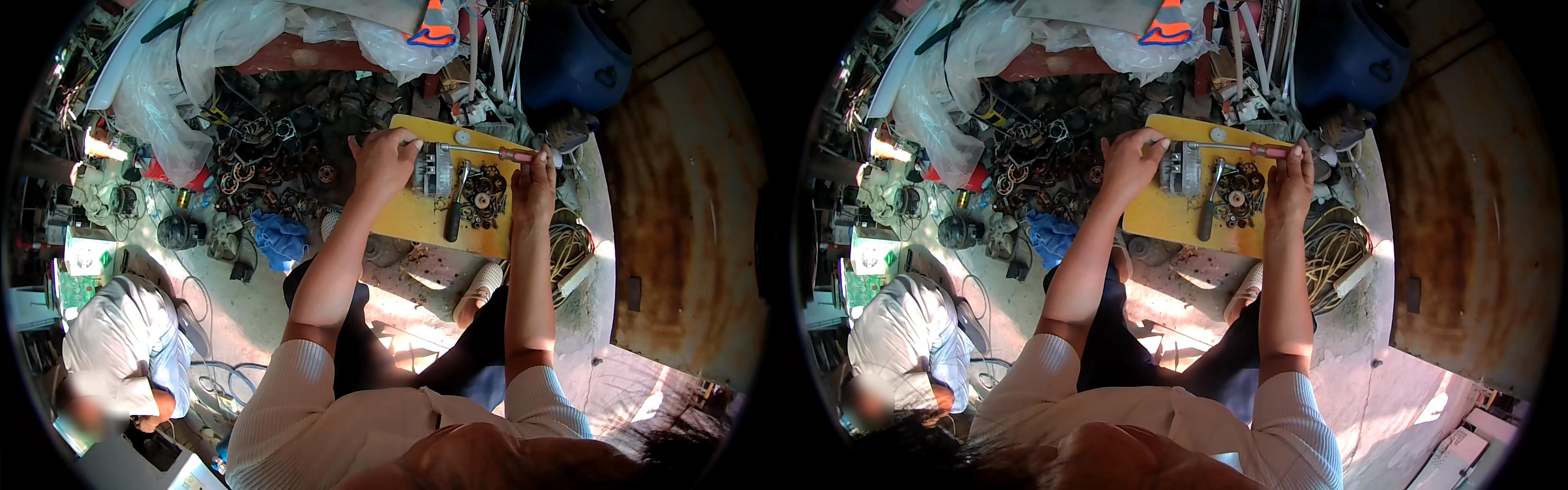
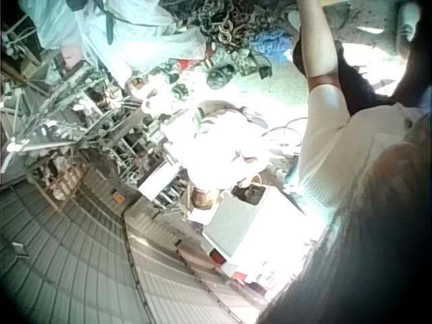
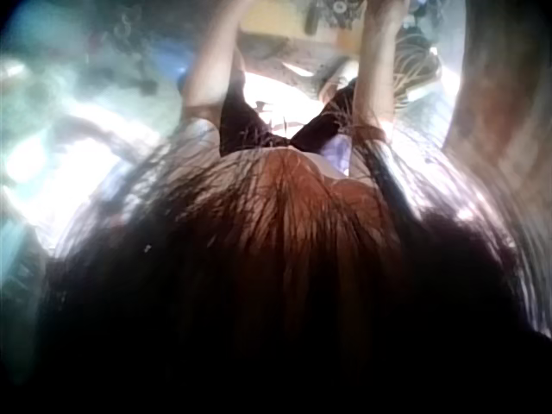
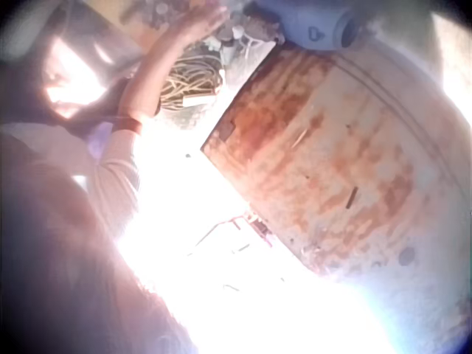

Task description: The person disassembles a mechanical part using a wrench and a screwdriver, removing screws and separating the metal components.

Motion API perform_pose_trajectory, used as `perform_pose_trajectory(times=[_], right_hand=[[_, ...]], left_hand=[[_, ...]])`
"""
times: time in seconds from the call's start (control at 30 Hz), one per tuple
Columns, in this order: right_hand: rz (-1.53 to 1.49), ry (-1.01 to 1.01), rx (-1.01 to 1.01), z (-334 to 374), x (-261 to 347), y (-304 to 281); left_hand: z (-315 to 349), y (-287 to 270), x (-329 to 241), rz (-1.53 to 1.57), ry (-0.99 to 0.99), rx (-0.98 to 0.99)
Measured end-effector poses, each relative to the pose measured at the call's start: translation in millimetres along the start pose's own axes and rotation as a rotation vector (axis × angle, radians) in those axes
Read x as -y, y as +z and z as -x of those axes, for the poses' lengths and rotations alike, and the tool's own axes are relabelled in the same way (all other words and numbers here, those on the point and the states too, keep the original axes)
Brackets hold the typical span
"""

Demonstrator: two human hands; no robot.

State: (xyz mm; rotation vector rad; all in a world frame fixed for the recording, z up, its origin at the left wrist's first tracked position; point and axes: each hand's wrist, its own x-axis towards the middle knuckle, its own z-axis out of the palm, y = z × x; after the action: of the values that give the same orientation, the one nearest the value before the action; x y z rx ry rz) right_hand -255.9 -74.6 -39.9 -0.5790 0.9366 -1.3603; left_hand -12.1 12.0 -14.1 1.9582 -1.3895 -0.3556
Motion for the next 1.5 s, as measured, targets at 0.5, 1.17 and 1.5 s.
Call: perform_pose_trajectory(times=[0.5,1.17,1.5], right_hand=[[-0.019,-0.005,-0.041,-0.2,0.2,2.0],[-0.062,-0.149,0.094,1.6,-3.1,4.4],[0.021,-0.118,0.024,2.8,2.0,6.1]], left_hand=[[-0.5,-0.7,-2.3,-0.026,-0.025,0.038],[0.9,2.1,-0.4,-0.013,-0.02,0.013],[1.1,-0.3,-1.9,-0.002,-0.027,0.024]])
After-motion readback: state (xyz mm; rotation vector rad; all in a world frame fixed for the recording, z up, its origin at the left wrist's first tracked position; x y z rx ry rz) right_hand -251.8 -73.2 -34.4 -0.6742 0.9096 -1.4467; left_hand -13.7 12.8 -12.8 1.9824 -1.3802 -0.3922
